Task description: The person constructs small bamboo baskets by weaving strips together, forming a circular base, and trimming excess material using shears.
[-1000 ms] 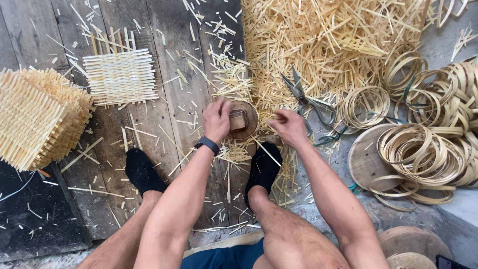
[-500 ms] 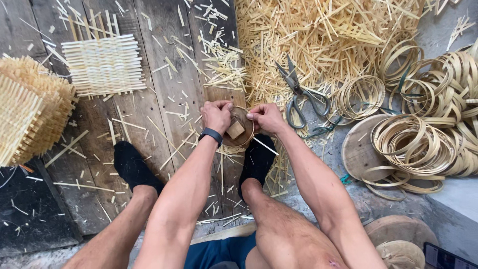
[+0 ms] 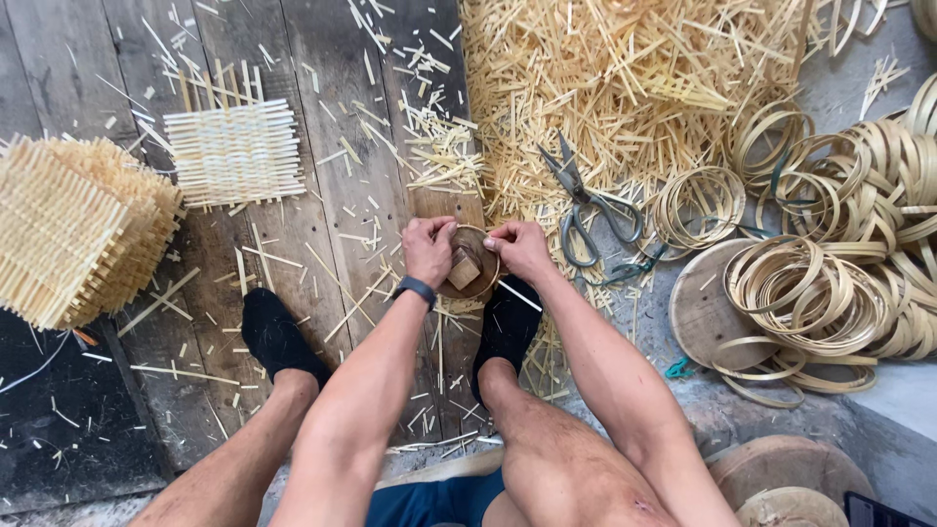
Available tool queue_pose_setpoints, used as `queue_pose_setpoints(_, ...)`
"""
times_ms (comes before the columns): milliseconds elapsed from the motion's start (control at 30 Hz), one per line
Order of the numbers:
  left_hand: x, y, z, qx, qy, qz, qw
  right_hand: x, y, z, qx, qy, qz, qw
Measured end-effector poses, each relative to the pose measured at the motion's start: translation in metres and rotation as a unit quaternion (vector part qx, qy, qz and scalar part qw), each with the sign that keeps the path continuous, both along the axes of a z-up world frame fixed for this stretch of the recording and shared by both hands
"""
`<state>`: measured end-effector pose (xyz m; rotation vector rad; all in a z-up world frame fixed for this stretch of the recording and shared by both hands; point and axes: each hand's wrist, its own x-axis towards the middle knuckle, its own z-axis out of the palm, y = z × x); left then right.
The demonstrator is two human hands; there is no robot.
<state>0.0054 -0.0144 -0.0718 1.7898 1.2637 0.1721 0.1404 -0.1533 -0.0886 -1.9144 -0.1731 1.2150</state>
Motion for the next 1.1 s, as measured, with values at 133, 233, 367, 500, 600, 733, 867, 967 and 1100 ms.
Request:
queue_pose_setpoints(133, -0.025, 0.033, -0.01, -0.113, 0.074, -0.067, 0.989, -0.002, -0.005, 0.001, -0.029, -0.028, 0.017, 0.999)
queue_pose_setpoints(233, -0.028, 0.04, -0.025, -0.17, 0.132, -0.062, 0.975, -0.004, -0.005, -0.002, 0.008, -0.051, 0.019, 0.998)
queue_pose_setpoints(367, -0.024, 0.04, -0.024, -0.184, 0.194, -0.036, 0.963, -0.006, -0.003, 0.002, -0.007, -0.027, 0.01, 1.0)
queue_pose_setpoints(500, -0.019, 0.039, -0.01, -0.159, 0.196, -0.006, 0.967, -0.004, 0.0, 0.02, 0.006, 0.011, -0.026, 1.0)
queue_pose_setpoints(600, -0.02, 0.038, -0.001, -0.193, 0.196, 0.037, 0.961, -0.006, -0.018, 0.034, 0.074, 0.132, -0.076, 0.986)
queue_pose_setpoints(733, -0.024, 0.039, 0.019, -0.326, 0.057, 0.172, 0.928, 0.002, -0.02, 0.049, 0.01, 0.238, -0.044, 0.97)
queue_pose_setpoints(867, -0.044, 0.031, 0.037, -0.498, -0.039, 0.264, 0.825, -0.01, -0.011, 0.044, -0.002, 0.25, -0.096, 0.963)
queue_pose_setpoints(967, -0.065, 0.008, 0.024, -0.552, -0.098, 0.212, 0.801, -0.022, -0.008, 0.036, -0.012, 0.24, -0.113, 0.964)
queue_pose_setpoints(1100, -0.067, -0.017, -0.012, -0.479, -0.099, 0.252, 0.835, -0.027, -0.001, 0.024, -0.067, 0.175, -0.102, 0.977)
